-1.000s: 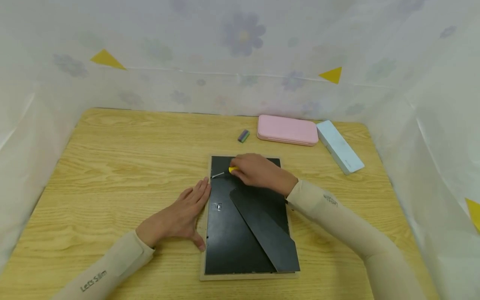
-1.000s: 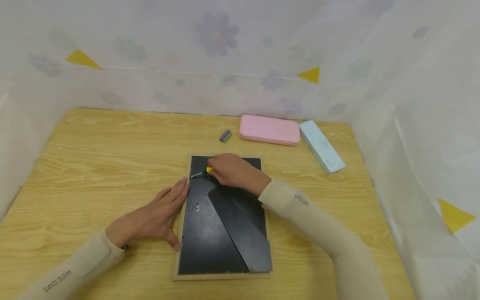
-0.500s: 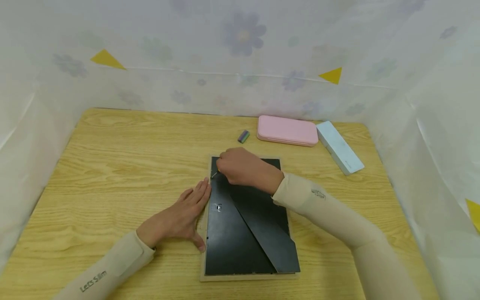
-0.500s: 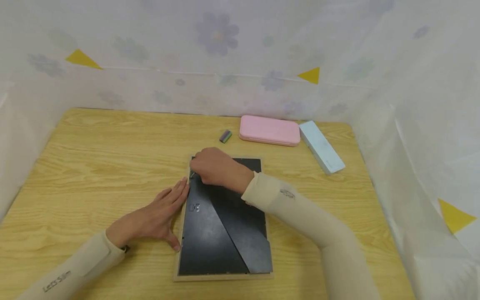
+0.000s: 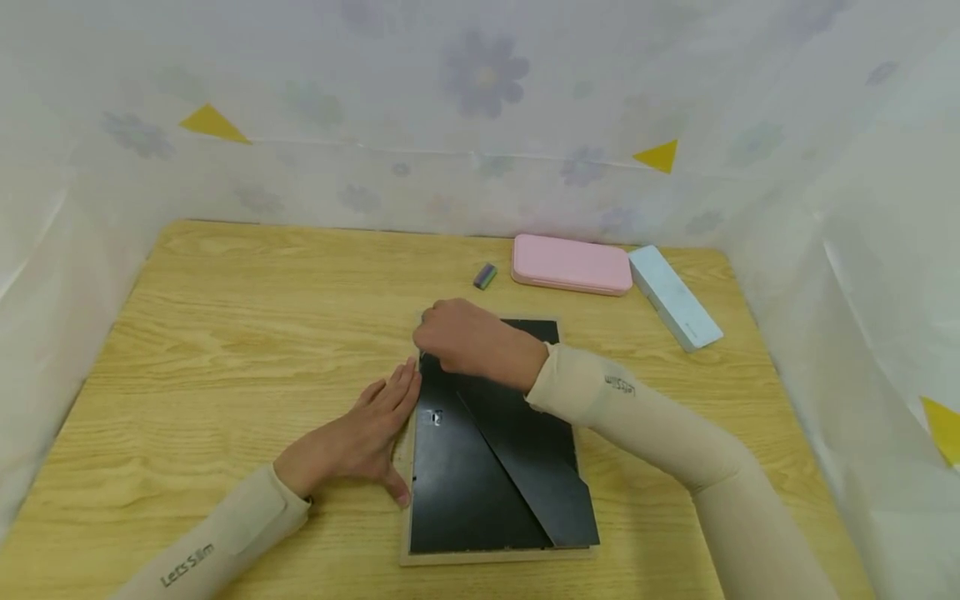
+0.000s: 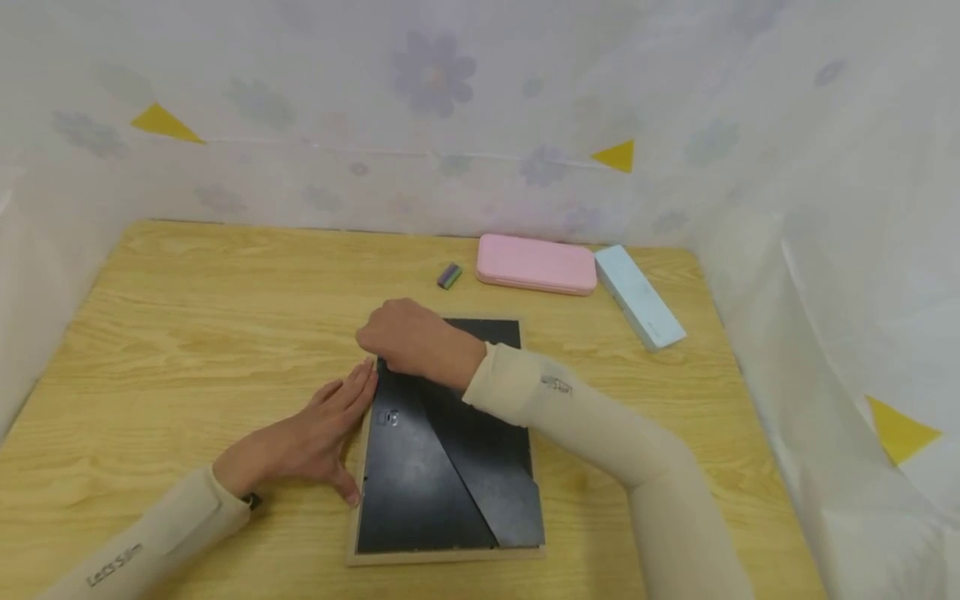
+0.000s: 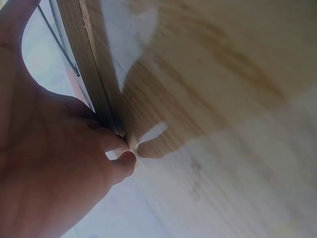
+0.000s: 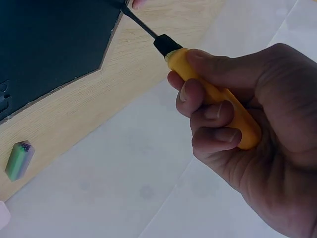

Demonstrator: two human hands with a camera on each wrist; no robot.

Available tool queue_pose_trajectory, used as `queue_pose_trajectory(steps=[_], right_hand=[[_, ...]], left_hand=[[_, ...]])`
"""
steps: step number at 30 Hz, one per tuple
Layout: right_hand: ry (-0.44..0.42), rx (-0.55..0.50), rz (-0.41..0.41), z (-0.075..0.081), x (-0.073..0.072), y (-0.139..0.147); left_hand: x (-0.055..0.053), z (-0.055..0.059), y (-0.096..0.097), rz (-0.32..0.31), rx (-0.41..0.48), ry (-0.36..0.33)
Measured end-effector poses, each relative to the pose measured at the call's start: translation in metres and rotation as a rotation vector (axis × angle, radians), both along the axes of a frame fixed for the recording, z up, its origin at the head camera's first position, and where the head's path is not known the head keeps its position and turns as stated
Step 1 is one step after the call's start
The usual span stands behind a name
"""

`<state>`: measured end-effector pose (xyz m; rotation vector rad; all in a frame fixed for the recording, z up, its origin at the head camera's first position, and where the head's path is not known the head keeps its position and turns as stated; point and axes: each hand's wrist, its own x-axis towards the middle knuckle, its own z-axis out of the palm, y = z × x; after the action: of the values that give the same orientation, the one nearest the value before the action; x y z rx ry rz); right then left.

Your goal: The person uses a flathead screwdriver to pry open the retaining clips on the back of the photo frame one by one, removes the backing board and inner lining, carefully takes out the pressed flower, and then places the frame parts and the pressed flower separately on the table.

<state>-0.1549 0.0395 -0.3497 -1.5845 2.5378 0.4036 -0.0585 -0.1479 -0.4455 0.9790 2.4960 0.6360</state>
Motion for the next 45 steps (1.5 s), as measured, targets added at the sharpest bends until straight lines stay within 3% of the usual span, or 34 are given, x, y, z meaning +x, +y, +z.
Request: queue_pose_trajectory(steps=[19,26,37,45], right_hand=[[-0.047,0.015,0.005,0.005,0.000,-0.012],[-0.085,-0.011,-0.010,0.009,0.002,-0.021],[-0.157,0.029,-0.176,0.006,-0.006,-0.011],[-0.224,-0.066,-0.352,0.000,-0.011,0.024]], left_hand=[[-0.004,-0.001,0.002,0.006,0.031,-0.050],[-0.002,-0.001,0.003,0.012,0.037,-0.024],[-0.006,-0.002,0.007,0.029,0.023,-0.012],[-0.008,-0.003,0.008,0.039,-0.016,0.006]])
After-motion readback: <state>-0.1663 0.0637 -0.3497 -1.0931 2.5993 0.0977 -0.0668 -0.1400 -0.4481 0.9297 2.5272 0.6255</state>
